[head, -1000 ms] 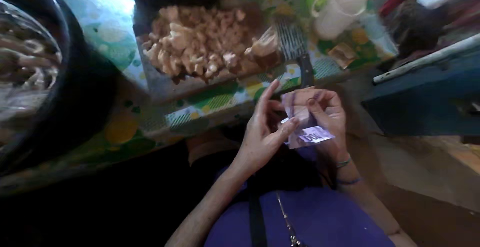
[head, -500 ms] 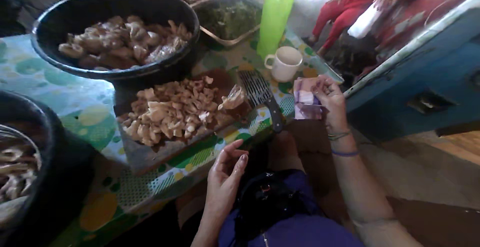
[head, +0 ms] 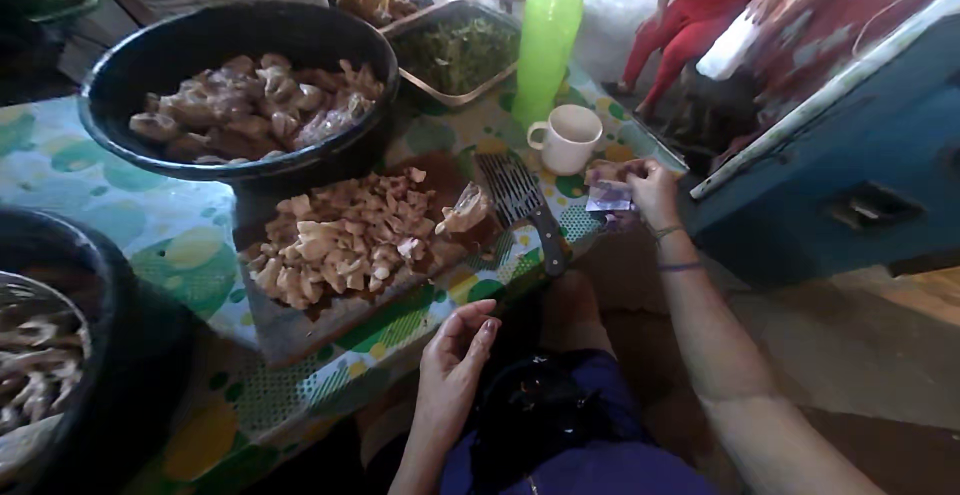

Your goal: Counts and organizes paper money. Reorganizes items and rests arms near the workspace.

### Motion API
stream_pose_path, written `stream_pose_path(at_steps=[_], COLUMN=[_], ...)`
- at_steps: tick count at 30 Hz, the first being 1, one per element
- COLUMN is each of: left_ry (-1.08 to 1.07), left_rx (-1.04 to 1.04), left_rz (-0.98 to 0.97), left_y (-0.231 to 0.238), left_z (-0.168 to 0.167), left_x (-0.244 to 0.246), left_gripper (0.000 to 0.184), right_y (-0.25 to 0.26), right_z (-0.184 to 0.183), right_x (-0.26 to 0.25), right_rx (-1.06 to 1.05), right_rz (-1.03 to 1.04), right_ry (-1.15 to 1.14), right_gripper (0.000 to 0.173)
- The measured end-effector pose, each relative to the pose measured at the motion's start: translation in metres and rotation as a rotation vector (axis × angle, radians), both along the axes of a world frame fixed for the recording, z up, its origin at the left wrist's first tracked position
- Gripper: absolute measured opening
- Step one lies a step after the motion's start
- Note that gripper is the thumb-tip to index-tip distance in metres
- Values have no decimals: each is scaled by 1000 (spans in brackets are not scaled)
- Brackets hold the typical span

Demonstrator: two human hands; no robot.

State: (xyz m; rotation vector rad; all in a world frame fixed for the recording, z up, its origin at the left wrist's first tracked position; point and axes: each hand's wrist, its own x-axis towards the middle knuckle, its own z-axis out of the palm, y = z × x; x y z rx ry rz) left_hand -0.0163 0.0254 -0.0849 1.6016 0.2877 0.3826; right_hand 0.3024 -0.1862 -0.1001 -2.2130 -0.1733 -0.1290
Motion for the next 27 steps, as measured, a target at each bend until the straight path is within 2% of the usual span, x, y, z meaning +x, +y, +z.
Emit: stream_pose_path(at_steps=[7, 11, 16, 19, 27], left_ry=[8, -3, 24, 15, 4], left_rx=[23, 29, 26, 24, 55], left_rz=[37, 69, 119, 132, 95], left_y=[1, 6, 13, 15, 16], left_z=[2, 1, 3, 5, 7], left_x=[0, -2, -6, -6, -2], left_gripper=[24, 24, 24, 23, 22], right_y=[26, 35, 24, 14, 0], right_z=[11, 10, 7, 5, 14], right_x=[24, 75, 102, 105, 92], right_rx=[208, 33, -67, 1, 71], right_rz=[-66, -132, -16, 60, 59], right_ry=[-19, -6, 16, 17, -34], right_gripper=[28, 28, 30, 33, 36])
